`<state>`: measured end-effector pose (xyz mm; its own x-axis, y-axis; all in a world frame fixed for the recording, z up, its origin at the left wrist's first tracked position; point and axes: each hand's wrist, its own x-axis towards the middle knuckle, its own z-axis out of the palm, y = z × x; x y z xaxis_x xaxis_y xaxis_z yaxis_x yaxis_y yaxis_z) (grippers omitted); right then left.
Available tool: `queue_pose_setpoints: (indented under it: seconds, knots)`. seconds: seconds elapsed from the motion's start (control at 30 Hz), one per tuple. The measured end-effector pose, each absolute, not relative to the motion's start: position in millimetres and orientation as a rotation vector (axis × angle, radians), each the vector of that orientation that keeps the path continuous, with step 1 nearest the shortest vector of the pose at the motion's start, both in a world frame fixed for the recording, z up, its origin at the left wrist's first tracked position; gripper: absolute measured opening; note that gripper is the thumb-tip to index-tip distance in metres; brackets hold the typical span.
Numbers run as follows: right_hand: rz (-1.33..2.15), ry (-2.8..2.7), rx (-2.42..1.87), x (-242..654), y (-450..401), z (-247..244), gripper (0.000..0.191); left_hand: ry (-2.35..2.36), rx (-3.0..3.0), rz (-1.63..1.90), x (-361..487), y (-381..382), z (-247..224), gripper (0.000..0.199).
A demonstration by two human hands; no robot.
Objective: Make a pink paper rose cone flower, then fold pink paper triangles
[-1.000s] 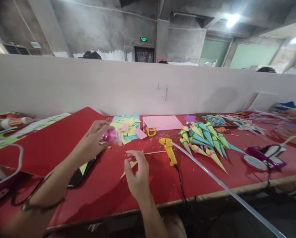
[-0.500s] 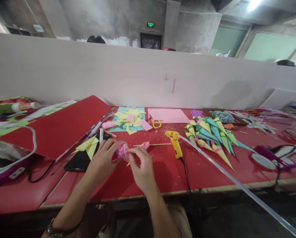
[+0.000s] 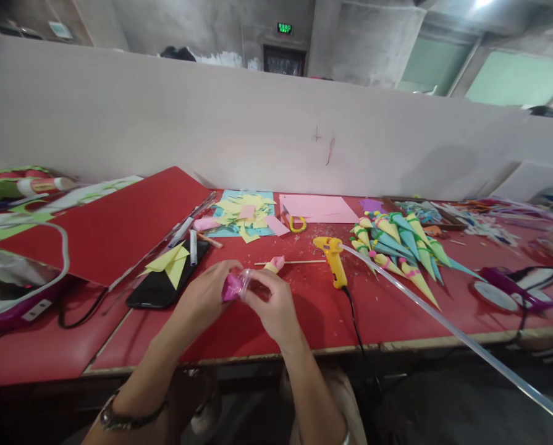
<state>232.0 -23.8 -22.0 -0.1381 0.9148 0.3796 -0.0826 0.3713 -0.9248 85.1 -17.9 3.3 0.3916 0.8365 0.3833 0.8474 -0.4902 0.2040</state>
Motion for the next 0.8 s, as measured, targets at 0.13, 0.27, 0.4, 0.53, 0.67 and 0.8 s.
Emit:
queue_pose_setpoints:
  seconds: [0.13,0.27,0.4,0.53,0.67,0.8]
  knots:
    - [1.073,-1.508,-0.82,234.1,-25.4,-19.5,0.018,-1.723,-2.58,-0.566,87.1,-20.5,4.7,0.025]
    - [1.006,-1.566,-0.886,231.2,-26.5,-19.8,0.02,-1.775,-2.56,-0.501,89.3,-21.4,5.5,0.03]
    - [0.974,-1.697,-0.931,231.9,-26.5,-19.0,0.021,-1.763,-2.565,-0.394,91.2,-21.1,6.0,0.029]
    - [0.989,-1.745,-0.945,231.9,-28.0,-17.3,0.021,-1.771,-2.545,-0.395,90.2,-21.4,7.2,0.029]
    - [0.971,-1.752,-0.963,227.9,-30.5,-16.8,0.016,-1.772,-2.556,-0.409,87.4,-21.6,7.2,0.028]
    - [0.965,-1.723,-0.937,224.7,-32.3,-16.0,0.01,-1.782,-2.605,-0.489,85.7,-20.6,6.3,0.026]
